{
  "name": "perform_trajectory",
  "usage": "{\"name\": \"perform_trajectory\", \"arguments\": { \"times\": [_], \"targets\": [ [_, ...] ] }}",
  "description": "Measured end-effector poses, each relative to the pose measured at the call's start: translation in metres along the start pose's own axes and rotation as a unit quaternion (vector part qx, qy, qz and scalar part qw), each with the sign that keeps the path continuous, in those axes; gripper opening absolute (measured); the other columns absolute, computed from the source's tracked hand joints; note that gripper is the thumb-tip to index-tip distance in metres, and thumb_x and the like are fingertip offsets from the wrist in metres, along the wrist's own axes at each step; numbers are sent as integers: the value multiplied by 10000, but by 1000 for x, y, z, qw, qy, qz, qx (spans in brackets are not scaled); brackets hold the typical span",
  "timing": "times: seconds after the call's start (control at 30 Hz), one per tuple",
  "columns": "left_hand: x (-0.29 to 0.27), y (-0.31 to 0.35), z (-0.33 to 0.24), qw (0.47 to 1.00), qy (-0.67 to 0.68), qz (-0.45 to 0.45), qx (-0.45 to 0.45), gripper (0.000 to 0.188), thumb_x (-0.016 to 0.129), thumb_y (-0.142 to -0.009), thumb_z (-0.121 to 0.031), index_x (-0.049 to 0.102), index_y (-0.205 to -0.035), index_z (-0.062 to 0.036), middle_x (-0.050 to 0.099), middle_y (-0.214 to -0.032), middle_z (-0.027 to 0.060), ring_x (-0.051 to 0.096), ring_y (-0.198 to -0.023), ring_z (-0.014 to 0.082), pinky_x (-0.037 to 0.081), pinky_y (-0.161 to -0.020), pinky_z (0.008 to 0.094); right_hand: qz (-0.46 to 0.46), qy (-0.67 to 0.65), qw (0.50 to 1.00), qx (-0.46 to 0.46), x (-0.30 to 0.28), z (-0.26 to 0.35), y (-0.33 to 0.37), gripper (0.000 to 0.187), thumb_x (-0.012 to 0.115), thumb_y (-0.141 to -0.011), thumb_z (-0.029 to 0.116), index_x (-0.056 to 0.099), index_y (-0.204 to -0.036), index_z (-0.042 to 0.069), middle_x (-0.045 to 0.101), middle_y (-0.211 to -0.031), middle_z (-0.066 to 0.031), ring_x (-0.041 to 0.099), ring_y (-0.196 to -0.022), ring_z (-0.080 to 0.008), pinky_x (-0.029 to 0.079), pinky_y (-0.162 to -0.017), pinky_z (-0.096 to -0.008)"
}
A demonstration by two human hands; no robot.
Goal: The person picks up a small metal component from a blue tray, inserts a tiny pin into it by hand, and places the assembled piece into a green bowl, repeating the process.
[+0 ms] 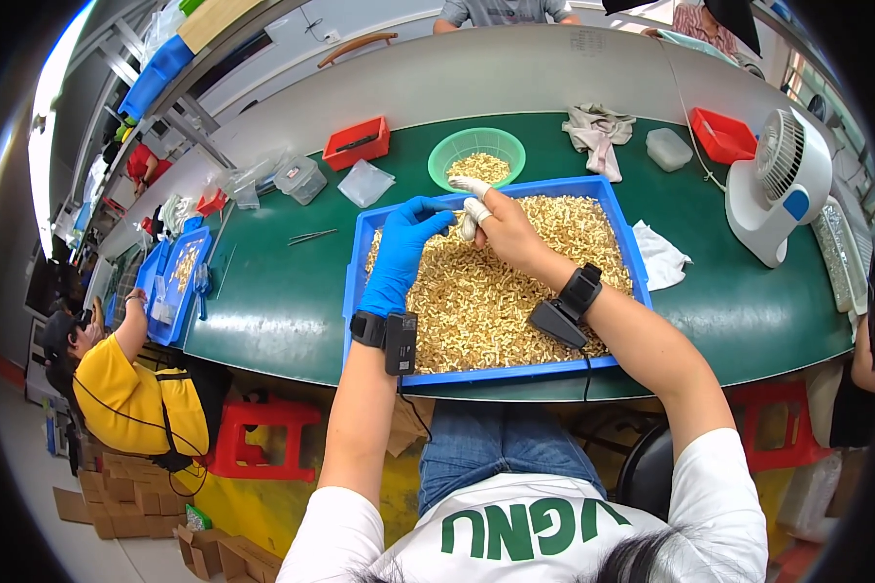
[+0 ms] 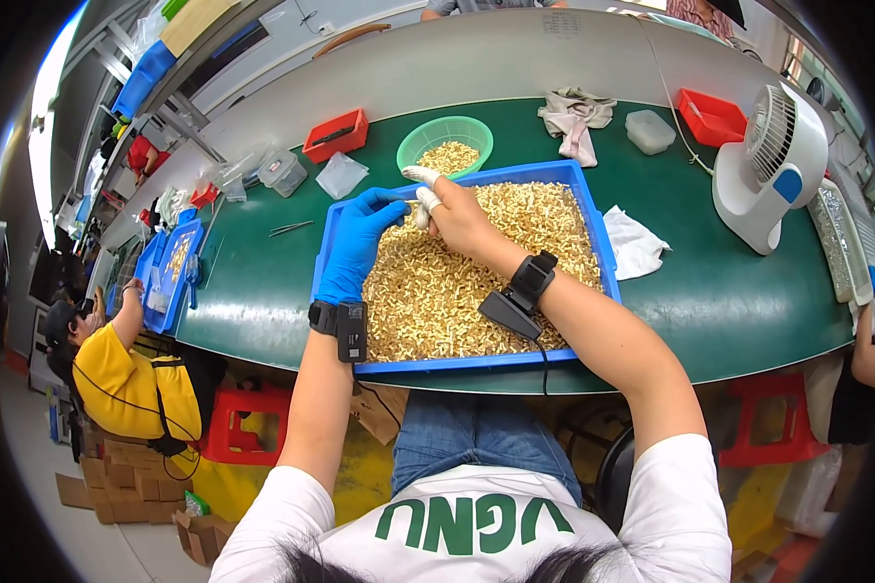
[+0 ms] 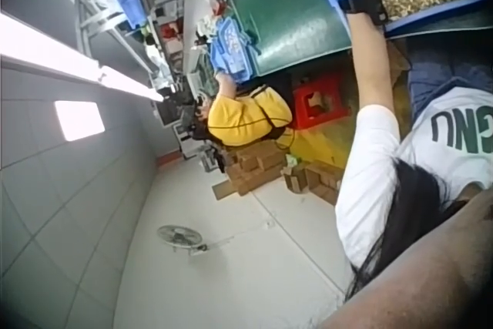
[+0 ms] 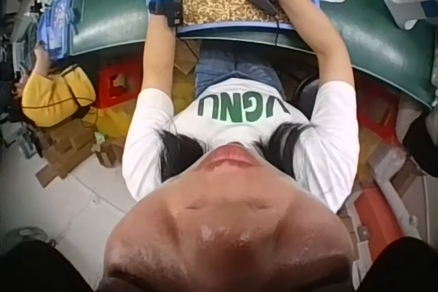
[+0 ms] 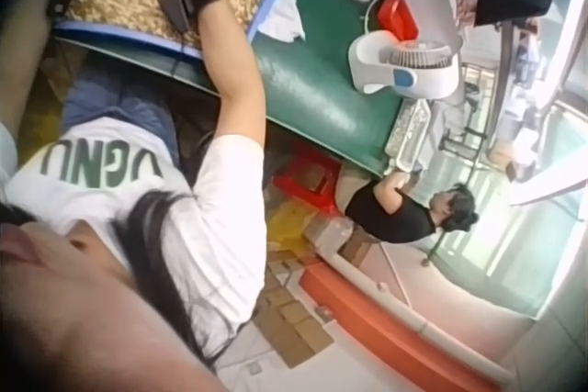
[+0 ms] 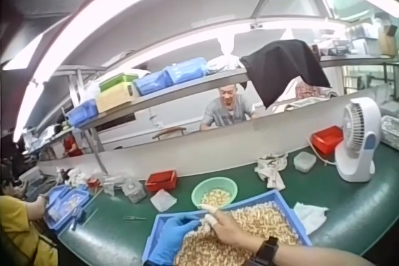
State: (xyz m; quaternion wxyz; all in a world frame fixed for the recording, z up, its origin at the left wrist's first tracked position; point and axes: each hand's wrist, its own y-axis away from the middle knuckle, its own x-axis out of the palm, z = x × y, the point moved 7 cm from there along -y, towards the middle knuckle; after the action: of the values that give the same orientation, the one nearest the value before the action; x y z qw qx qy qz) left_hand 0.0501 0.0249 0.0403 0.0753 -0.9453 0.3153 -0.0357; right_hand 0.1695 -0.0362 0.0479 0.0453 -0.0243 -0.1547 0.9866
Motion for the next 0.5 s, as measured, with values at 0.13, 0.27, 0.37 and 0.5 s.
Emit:
{"name": "perform_trajectory", "arguments": {
  "times": [0.13, 0.27, 0.37, 0.5],
  "targets": [
    [10, 3, -9, 998, -10, -1, 56, 136, 615, -811, -124, 604, -891, -14, 612, -810, 46, 550, -707, 102, 452, -696, 247, 13, -108, 991, 74, 3, -5, 4, 360, 375, -940, 126, 394, -1297, 87, 509, -648, -3, 446, -530, -56, 390, -494, -195],
    [14, 2, -10, 999, 10, 11, 51, 147, 608, -821, -138, 601, -904, -16, 618, -840, 55, 558, -726, 102, 457, -732, 250, 9, -150, 986, 76, 2, -4, 4, 356, 373, -940, 131, 393, -1291, 77, 515, -643, -5, 441, -510, -57, 384, -474, -198],
    [9, 3, -6, 996, 80, -37, -14, 149, 591, -839, -155, 604, -889, -15, 617, -813, 49, 545, -691, 96, 449, -683, 237, -8, -119, 991, 57, -4, -5, 0, 351, 365, -942, 134, 399, -1287, 75, 519, -648, -5, 447, -512, -56, 392, -476, -200],
    [-1, -1, 0, 1000, 9, -16, -11, 169, 584, -849, -179, 608, -863, -13, 611, -768, 40, 521, -643, 90, 426, -621, 226, -12, -74, 997, 27, -4, -4, 0, 341, 385, -940, 152, 407, -1270, 68, 529, -662, -9, 460, -514, -55, 398, -464, -204]
  ]
}}
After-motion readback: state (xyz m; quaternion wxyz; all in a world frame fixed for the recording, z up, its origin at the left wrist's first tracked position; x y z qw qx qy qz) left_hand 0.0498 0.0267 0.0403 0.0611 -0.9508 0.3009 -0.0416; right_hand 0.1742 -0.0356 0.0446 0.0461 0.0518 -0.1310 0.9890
